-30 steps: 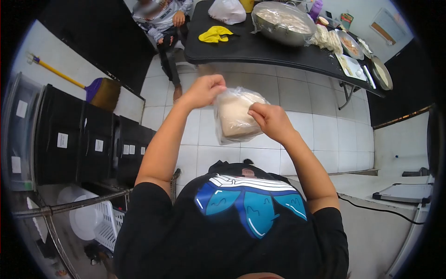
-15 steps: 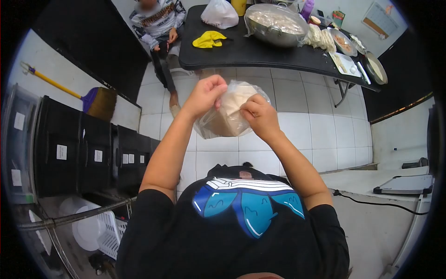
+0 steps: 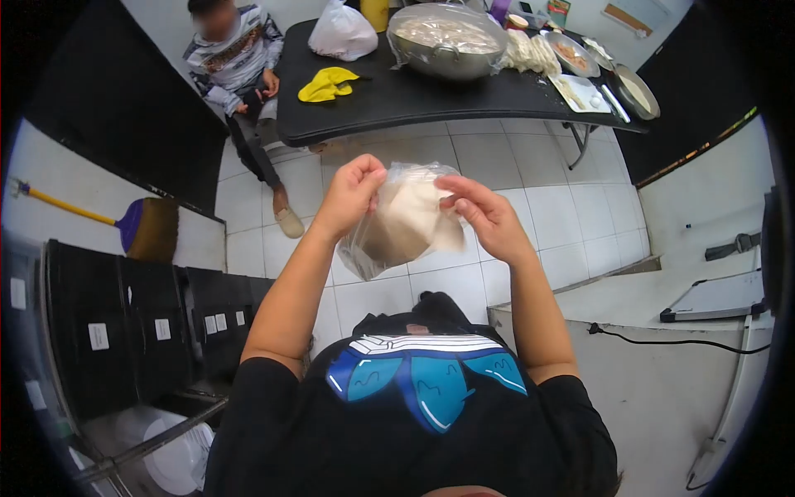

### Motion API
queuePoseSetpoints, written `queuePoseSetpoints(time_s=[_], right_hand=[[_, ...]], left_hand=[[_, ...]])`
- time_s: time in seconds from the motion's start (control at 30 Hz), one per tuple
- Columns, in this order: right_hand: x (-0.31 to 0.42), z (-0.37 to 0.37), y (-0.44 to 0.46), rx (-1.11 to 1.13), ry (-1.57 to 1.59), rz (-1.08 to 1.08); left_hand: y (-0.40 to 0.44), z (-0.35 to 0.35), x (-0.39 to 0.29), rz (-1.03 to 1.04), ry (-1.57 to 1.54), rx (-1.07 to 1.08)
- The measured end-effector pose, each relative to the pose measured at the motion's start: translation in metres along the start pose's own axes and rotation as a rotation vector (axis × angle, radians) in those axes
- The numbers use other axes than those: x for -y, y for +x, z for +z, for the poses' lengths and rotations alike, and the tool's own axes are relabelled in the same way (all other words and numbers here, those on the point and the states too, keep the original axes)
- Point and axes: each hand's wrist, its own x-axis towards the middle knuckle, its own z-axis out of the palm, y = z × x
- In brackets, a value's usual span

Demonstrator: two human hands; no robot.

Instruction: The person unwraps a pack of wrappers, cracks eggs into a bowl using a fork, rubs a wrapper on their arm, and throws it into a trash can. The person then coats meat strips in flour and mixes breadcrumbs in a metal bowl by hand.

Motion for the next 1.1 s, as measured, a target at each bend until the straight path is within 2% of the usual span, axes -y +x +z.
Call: queuePoseSetpoints(time_s=[0.07, 0.1, 0.2, 0.23, 0.3, 0.47, 0.53, 0.63, 0.7, 0.73, 0.83, 0.97, 1.1], right_hand=[[0.002, -0.022, 0.0, -0.116, -0.215, -0.092], [0.001, -0.037, 0.003, -0.246, -0.203, -0.024], [-0.014, -0.07, 0.01, -0.208, -0.511, 0.085], [-0.019, -0.074, 0.016, -0.165, -0.608, 0.018], [-0.037, -0.09, 0.038, -0.121, -0.6, 0.152], [-0.074, -0.147, 0.086, 0.046, -0.309, 0.296], [-0.068, -0.172, 0.102, -0.002, -0.116, 0.348], [-0.059, -0.199, 0.112, -0.062, 0.06, 0.279], [-0.053, -0.215, 0.113, -0.1, 0.155, 0.204], [-0.05, -0.223, 0.113, -0.105, 0.167, 0.198], [-0.041, -0.248, 0.113, -0.148, 0.209, 0.159], [-0.041, -0.282, 0.103, -0.22, 0.085, 0.157], [-0.038, -0.315, 0.087, -0.369, 0.018, 0.164]], left_hand=[[0.007, 0.007, 0.0, -0.009, -0.006, 0.033], [0.012, 0.012, 0.0, -0.011, -0.007, 0.05], [0.03, 0.025, 0.0, -0.021, -0.01, 0.105], [0.036, 0.029, -0.001, -0.019, 0.012, 0.124], [0.055, 0.039, -0.006, -0.011, 0.063, 0.161], [0.104, 0.061, -0.015, 0.038, 0.232, 0.193], [0.14, 0.072, -0.022, 0.056, 0.285, 0.189], [0.173, 0.089, -0.032, 0.119, 0.325, 0.154], [0.194, 0.101, -0.037, 0.118, 0.473, 0.171], [0.204, 0.111, -0.04, 0.157, 0.58, 0.171], [0.228, 0.164, -0.07, 0.897, 0.97, -0.042], [0.255, 0.221, -0.064, 0.742, 0.882, 0.448], [0.286, 0.276, -0.027, 0.894, 1.002, 0.611]])
